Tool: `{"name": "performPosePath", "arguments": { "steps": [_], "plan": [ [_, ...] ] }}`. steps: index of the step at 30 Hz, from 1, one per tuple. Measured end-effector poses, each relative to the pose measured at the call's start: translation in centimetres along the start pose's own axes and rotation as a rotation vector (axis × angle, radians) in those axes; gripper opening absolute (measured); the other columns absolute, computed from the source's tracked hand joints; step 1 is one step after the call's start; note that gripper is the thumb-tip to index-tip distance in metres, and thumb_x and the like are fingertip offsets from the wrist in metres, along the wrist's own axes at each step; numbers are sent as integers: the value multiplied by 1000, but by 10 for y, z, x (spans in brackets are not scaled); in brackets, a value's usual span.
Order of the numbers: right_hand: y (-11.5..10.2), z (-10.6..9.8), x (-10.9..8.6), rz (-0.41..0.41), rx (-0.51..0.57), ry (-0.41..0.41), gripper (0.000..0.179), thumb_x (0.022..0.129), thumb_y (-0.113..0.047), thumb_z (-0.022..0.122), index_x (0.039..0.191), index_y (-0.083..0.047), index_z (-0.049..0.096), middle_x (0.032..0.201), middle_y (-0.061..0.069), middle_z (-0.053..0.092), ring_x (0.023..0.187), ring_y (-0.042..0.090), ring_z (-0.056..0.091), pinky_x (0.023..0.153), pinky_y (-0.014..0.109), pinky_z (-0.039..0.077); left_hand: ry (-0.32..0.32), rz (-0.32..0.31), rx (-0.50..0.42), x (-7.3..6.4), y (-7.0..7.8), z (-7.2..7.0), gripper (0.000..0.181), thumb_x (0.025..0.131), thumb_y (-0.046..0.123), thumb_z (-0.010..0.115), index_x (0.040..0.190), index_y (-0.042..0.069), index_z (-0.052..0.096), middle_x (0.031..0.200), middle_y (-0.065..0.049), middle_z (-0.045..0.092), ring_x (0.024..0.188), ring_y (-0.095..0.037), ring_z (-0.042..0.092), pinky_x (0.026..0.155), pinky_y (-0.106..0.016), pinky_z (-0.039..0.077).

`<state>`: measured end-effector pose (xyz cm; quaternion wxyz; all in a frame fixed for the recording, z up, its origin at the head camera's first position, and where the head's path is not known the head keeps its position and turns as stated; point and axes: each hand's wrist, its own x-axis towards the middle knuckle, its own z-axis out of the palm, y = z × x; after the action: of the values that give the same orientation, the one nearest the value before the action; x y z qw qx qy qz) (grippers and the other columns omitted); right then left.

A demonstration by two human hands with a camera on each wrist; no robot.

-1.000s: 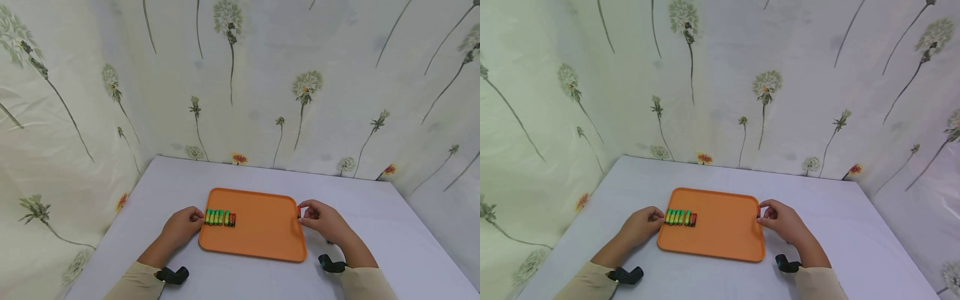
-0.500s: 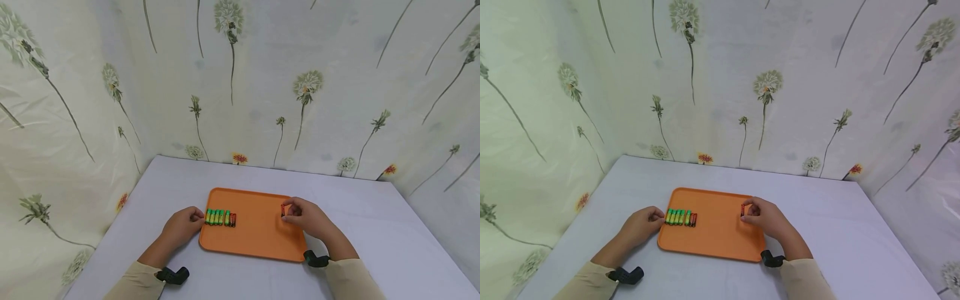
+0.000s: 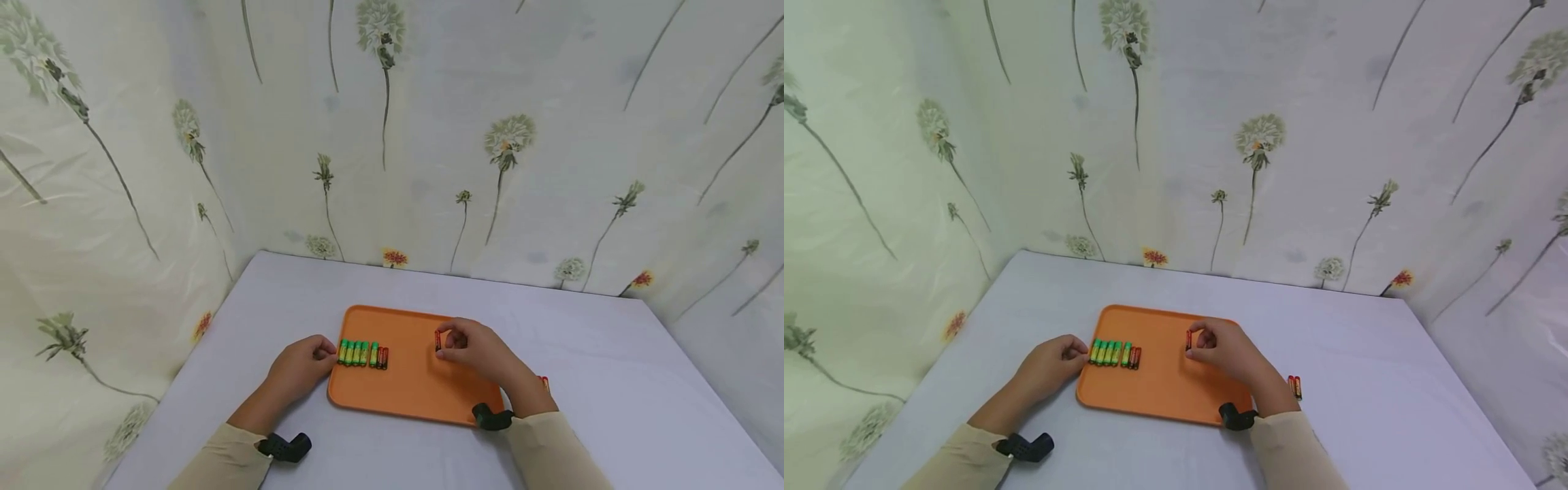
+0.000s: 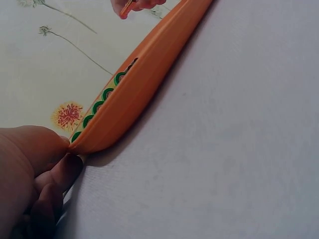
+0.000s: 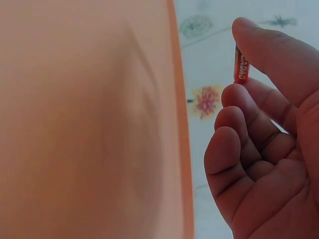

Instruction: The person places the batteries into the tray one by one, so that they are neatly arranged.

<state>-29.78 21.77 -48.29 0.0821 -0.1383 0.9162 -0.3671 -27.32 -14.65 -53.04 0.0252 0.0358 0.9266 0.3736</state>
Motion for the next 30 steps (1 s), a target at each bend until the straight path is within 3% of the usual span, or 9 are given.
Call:
{"name": "performPosePath", "arguments": {
  "steps": [4, 8, 20, 30],
  "plan": [
    [-5, 7, 6, -37, 8, -22, 40, 90, -28, 85, 124, -17, 67, 94, -1, 64, 83, 17, 60, 72, 29, 52, 4, -3, 1, 1, 0, 0, 9, 97, 29, 75, 99, 22, 70, 86, 9, 68, 81, -11, 59, 75, -36, 49],
    [-12, 16, 12, -25, -39, -42, 41, 88, -28, 86, 123, -17, 67, 93, -2, 64, 81, 16, 61, 70, 29, 53, 4, -3, -3, 2, 1, -1, 9, 97, 29, 75, 100, 22, 70, 86, 9, 68, 81, -11, 60, 75, -36, 49],
    [-32, 39, 21, 42, -151, -117, 36, 86, -35, 87, 114, -22, 67, 94, -5, 65, 88, 15, 59, 82, 36, 51, 0, -7, -10, 2, -1, 0, 9, 97, 29, 74, 100, 22, 70, 87, 9, 68, 81, -11, 59, 75, -36, 49],
    [-43, 51, 31, 25, -216, -170, 38, 86, -36, 87, 115, -20, 67, 93, -3, 63, 86, 16, 58, 80, 35, 50, -3, -4, -5, 1, 0, -1, 9, 97, 29, 74, 99, 22, 70, 86, 9, 68, 81, -11, 59, 75, -36, 49]
  ]
}}
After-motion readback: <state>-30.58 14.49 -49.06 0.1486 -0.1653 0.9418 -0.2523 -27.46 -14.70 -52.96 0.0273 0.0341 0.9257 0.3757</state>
